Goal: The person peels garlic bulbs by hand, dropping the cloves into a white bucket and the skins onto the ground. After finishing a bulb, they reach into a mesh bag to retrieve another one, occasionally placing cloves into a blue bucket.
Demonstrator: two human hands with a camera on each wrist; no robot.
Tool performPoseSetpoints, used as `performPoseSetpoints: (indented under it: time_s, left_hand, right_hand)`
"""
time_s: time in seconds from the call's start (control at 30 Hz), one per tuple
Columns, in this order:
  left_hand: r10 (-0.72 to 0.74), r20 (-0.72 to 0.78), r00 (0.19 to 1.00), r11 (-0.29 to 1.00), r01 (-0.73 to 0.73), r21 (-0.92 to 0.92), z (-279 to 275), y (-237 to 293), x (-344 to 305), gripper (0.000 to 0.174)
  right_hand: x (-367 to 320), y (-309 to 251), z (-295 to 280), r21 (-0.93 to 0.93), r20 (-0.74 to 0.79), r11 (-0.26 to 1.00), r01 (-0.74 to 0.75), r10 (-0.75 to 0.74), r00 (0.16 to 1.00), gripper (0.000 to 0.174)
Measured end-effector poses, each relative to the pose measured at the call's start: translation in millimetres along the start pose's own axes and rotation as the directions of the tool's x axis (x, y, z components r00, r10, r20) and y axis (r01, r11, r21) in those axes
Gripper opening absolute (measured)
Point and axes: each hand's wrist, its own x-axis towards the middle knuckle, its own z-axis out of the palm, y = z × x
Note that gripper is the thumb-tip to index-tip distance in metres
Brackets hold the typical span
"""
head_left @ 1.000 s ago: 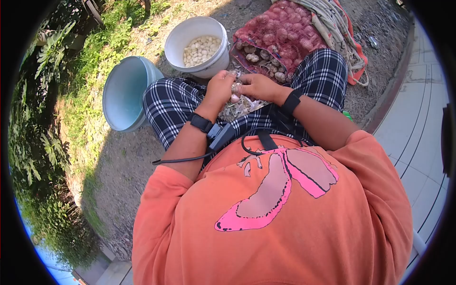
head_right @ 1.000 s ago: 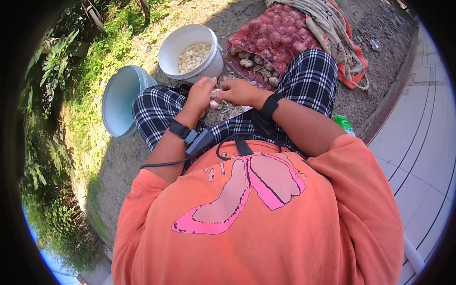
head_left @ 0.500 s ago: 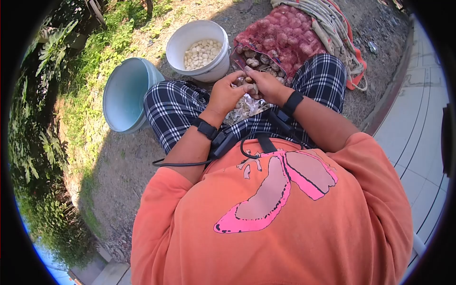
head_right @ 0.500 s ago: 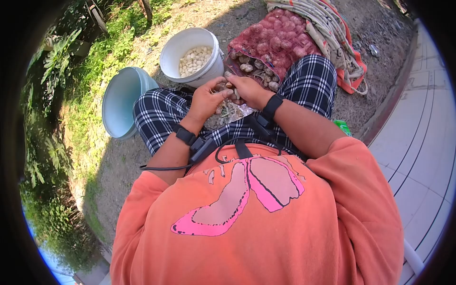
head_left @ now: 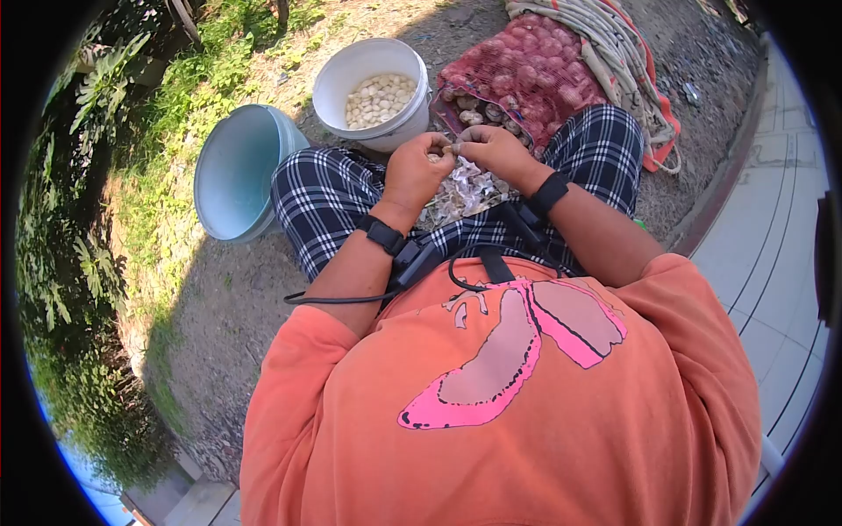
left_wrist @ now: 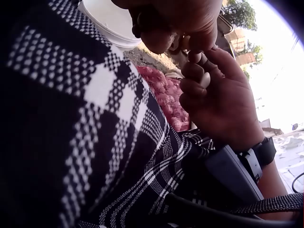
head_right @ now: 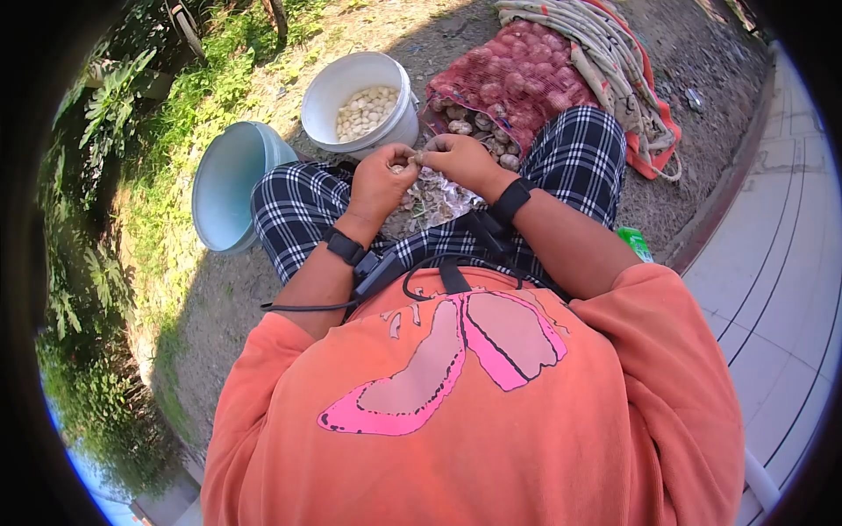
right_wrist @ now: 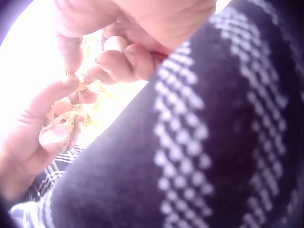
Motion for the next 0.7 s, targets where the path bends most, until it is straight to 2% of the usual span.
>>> performPoseSetpoints:
  time_s: [0.07, 0.1, 0.17, 0.3, 0.5, 0.6, 0.67, 0.7]
  left_hand:
    - [0.156, -0.028, 0.987, 0.983, -0.152, 0.099, 0.0, -6.2, 0.9, 0.016]
    - [0.155, -0.027, 0.987, 0.983, -0.152, 0.1, -0.5, -7.2, 1.4, 0.016]
    - [0.035, 0.062, 0.997, 0.999, -0.037, 0.021, -1.2, -9.3, 2.3, 0.015]
    - [0.049, 0.078, 0.996, 0.999, -0.051, 0.014, -2.9, -6.7, 1.1, 0.015]
    - [0.083, 0.074, 0.994, 0.996, -0.085, 0.029, -3.0, -8.8, 0.5, 0.015]
    - [0.064, 0.083, 0.994, 0.994, -0.071, 0.078, -4.0, -6.7, -0.8, 0.017]
    - [0.174, 0.06, 0.983, 0.962, -0.182, 0.201, -4.3, -6.4, -2.4, 0.018]
    - [0.171, 0.059, 0.983, 0.963, -0.18, 0.199, -4.7, -5.1, -2.8, 0.018]
  right_hand:
    - [1.7, 4.9, 0.1, -0.147, -0.042, 0.986, 0.078, -0.085, 0.995, 0.02]
    - [2.1, 5.2, -0.7, -0.146, -0.043, 0.986, 0.078, -0.085, 0.995, 0.02]
    - [3.0, 6.0, -3.4, -0.192, 0.004, 0.977, 0.088, -0.089, 0.996, 0.022]
    - [3.6, 9.5, -3.9, -0.219, 0.013, 0.965, 0.144, -0.145, 0.989, 0.021]
    - [-0.6, 2.1, -4.7, -0.21, 0.034, 0.976, 0.047, -0.041, 0.999, 0.019]
    - [3.6, 8.8, -5.1, -0.207, 0.052, 0.97, 0.126, -0.118, 0.992, 0.018]
    - [5.5, 11.3, -5.7, -0.341, 0.09, 0.902, 0.265, -0.249, 0.964, 0.016]
    - [5.3, 9.1, -4.6, -0.341, 0.091, 0.902, 0.263, -0.246, 0.965, 0.016]
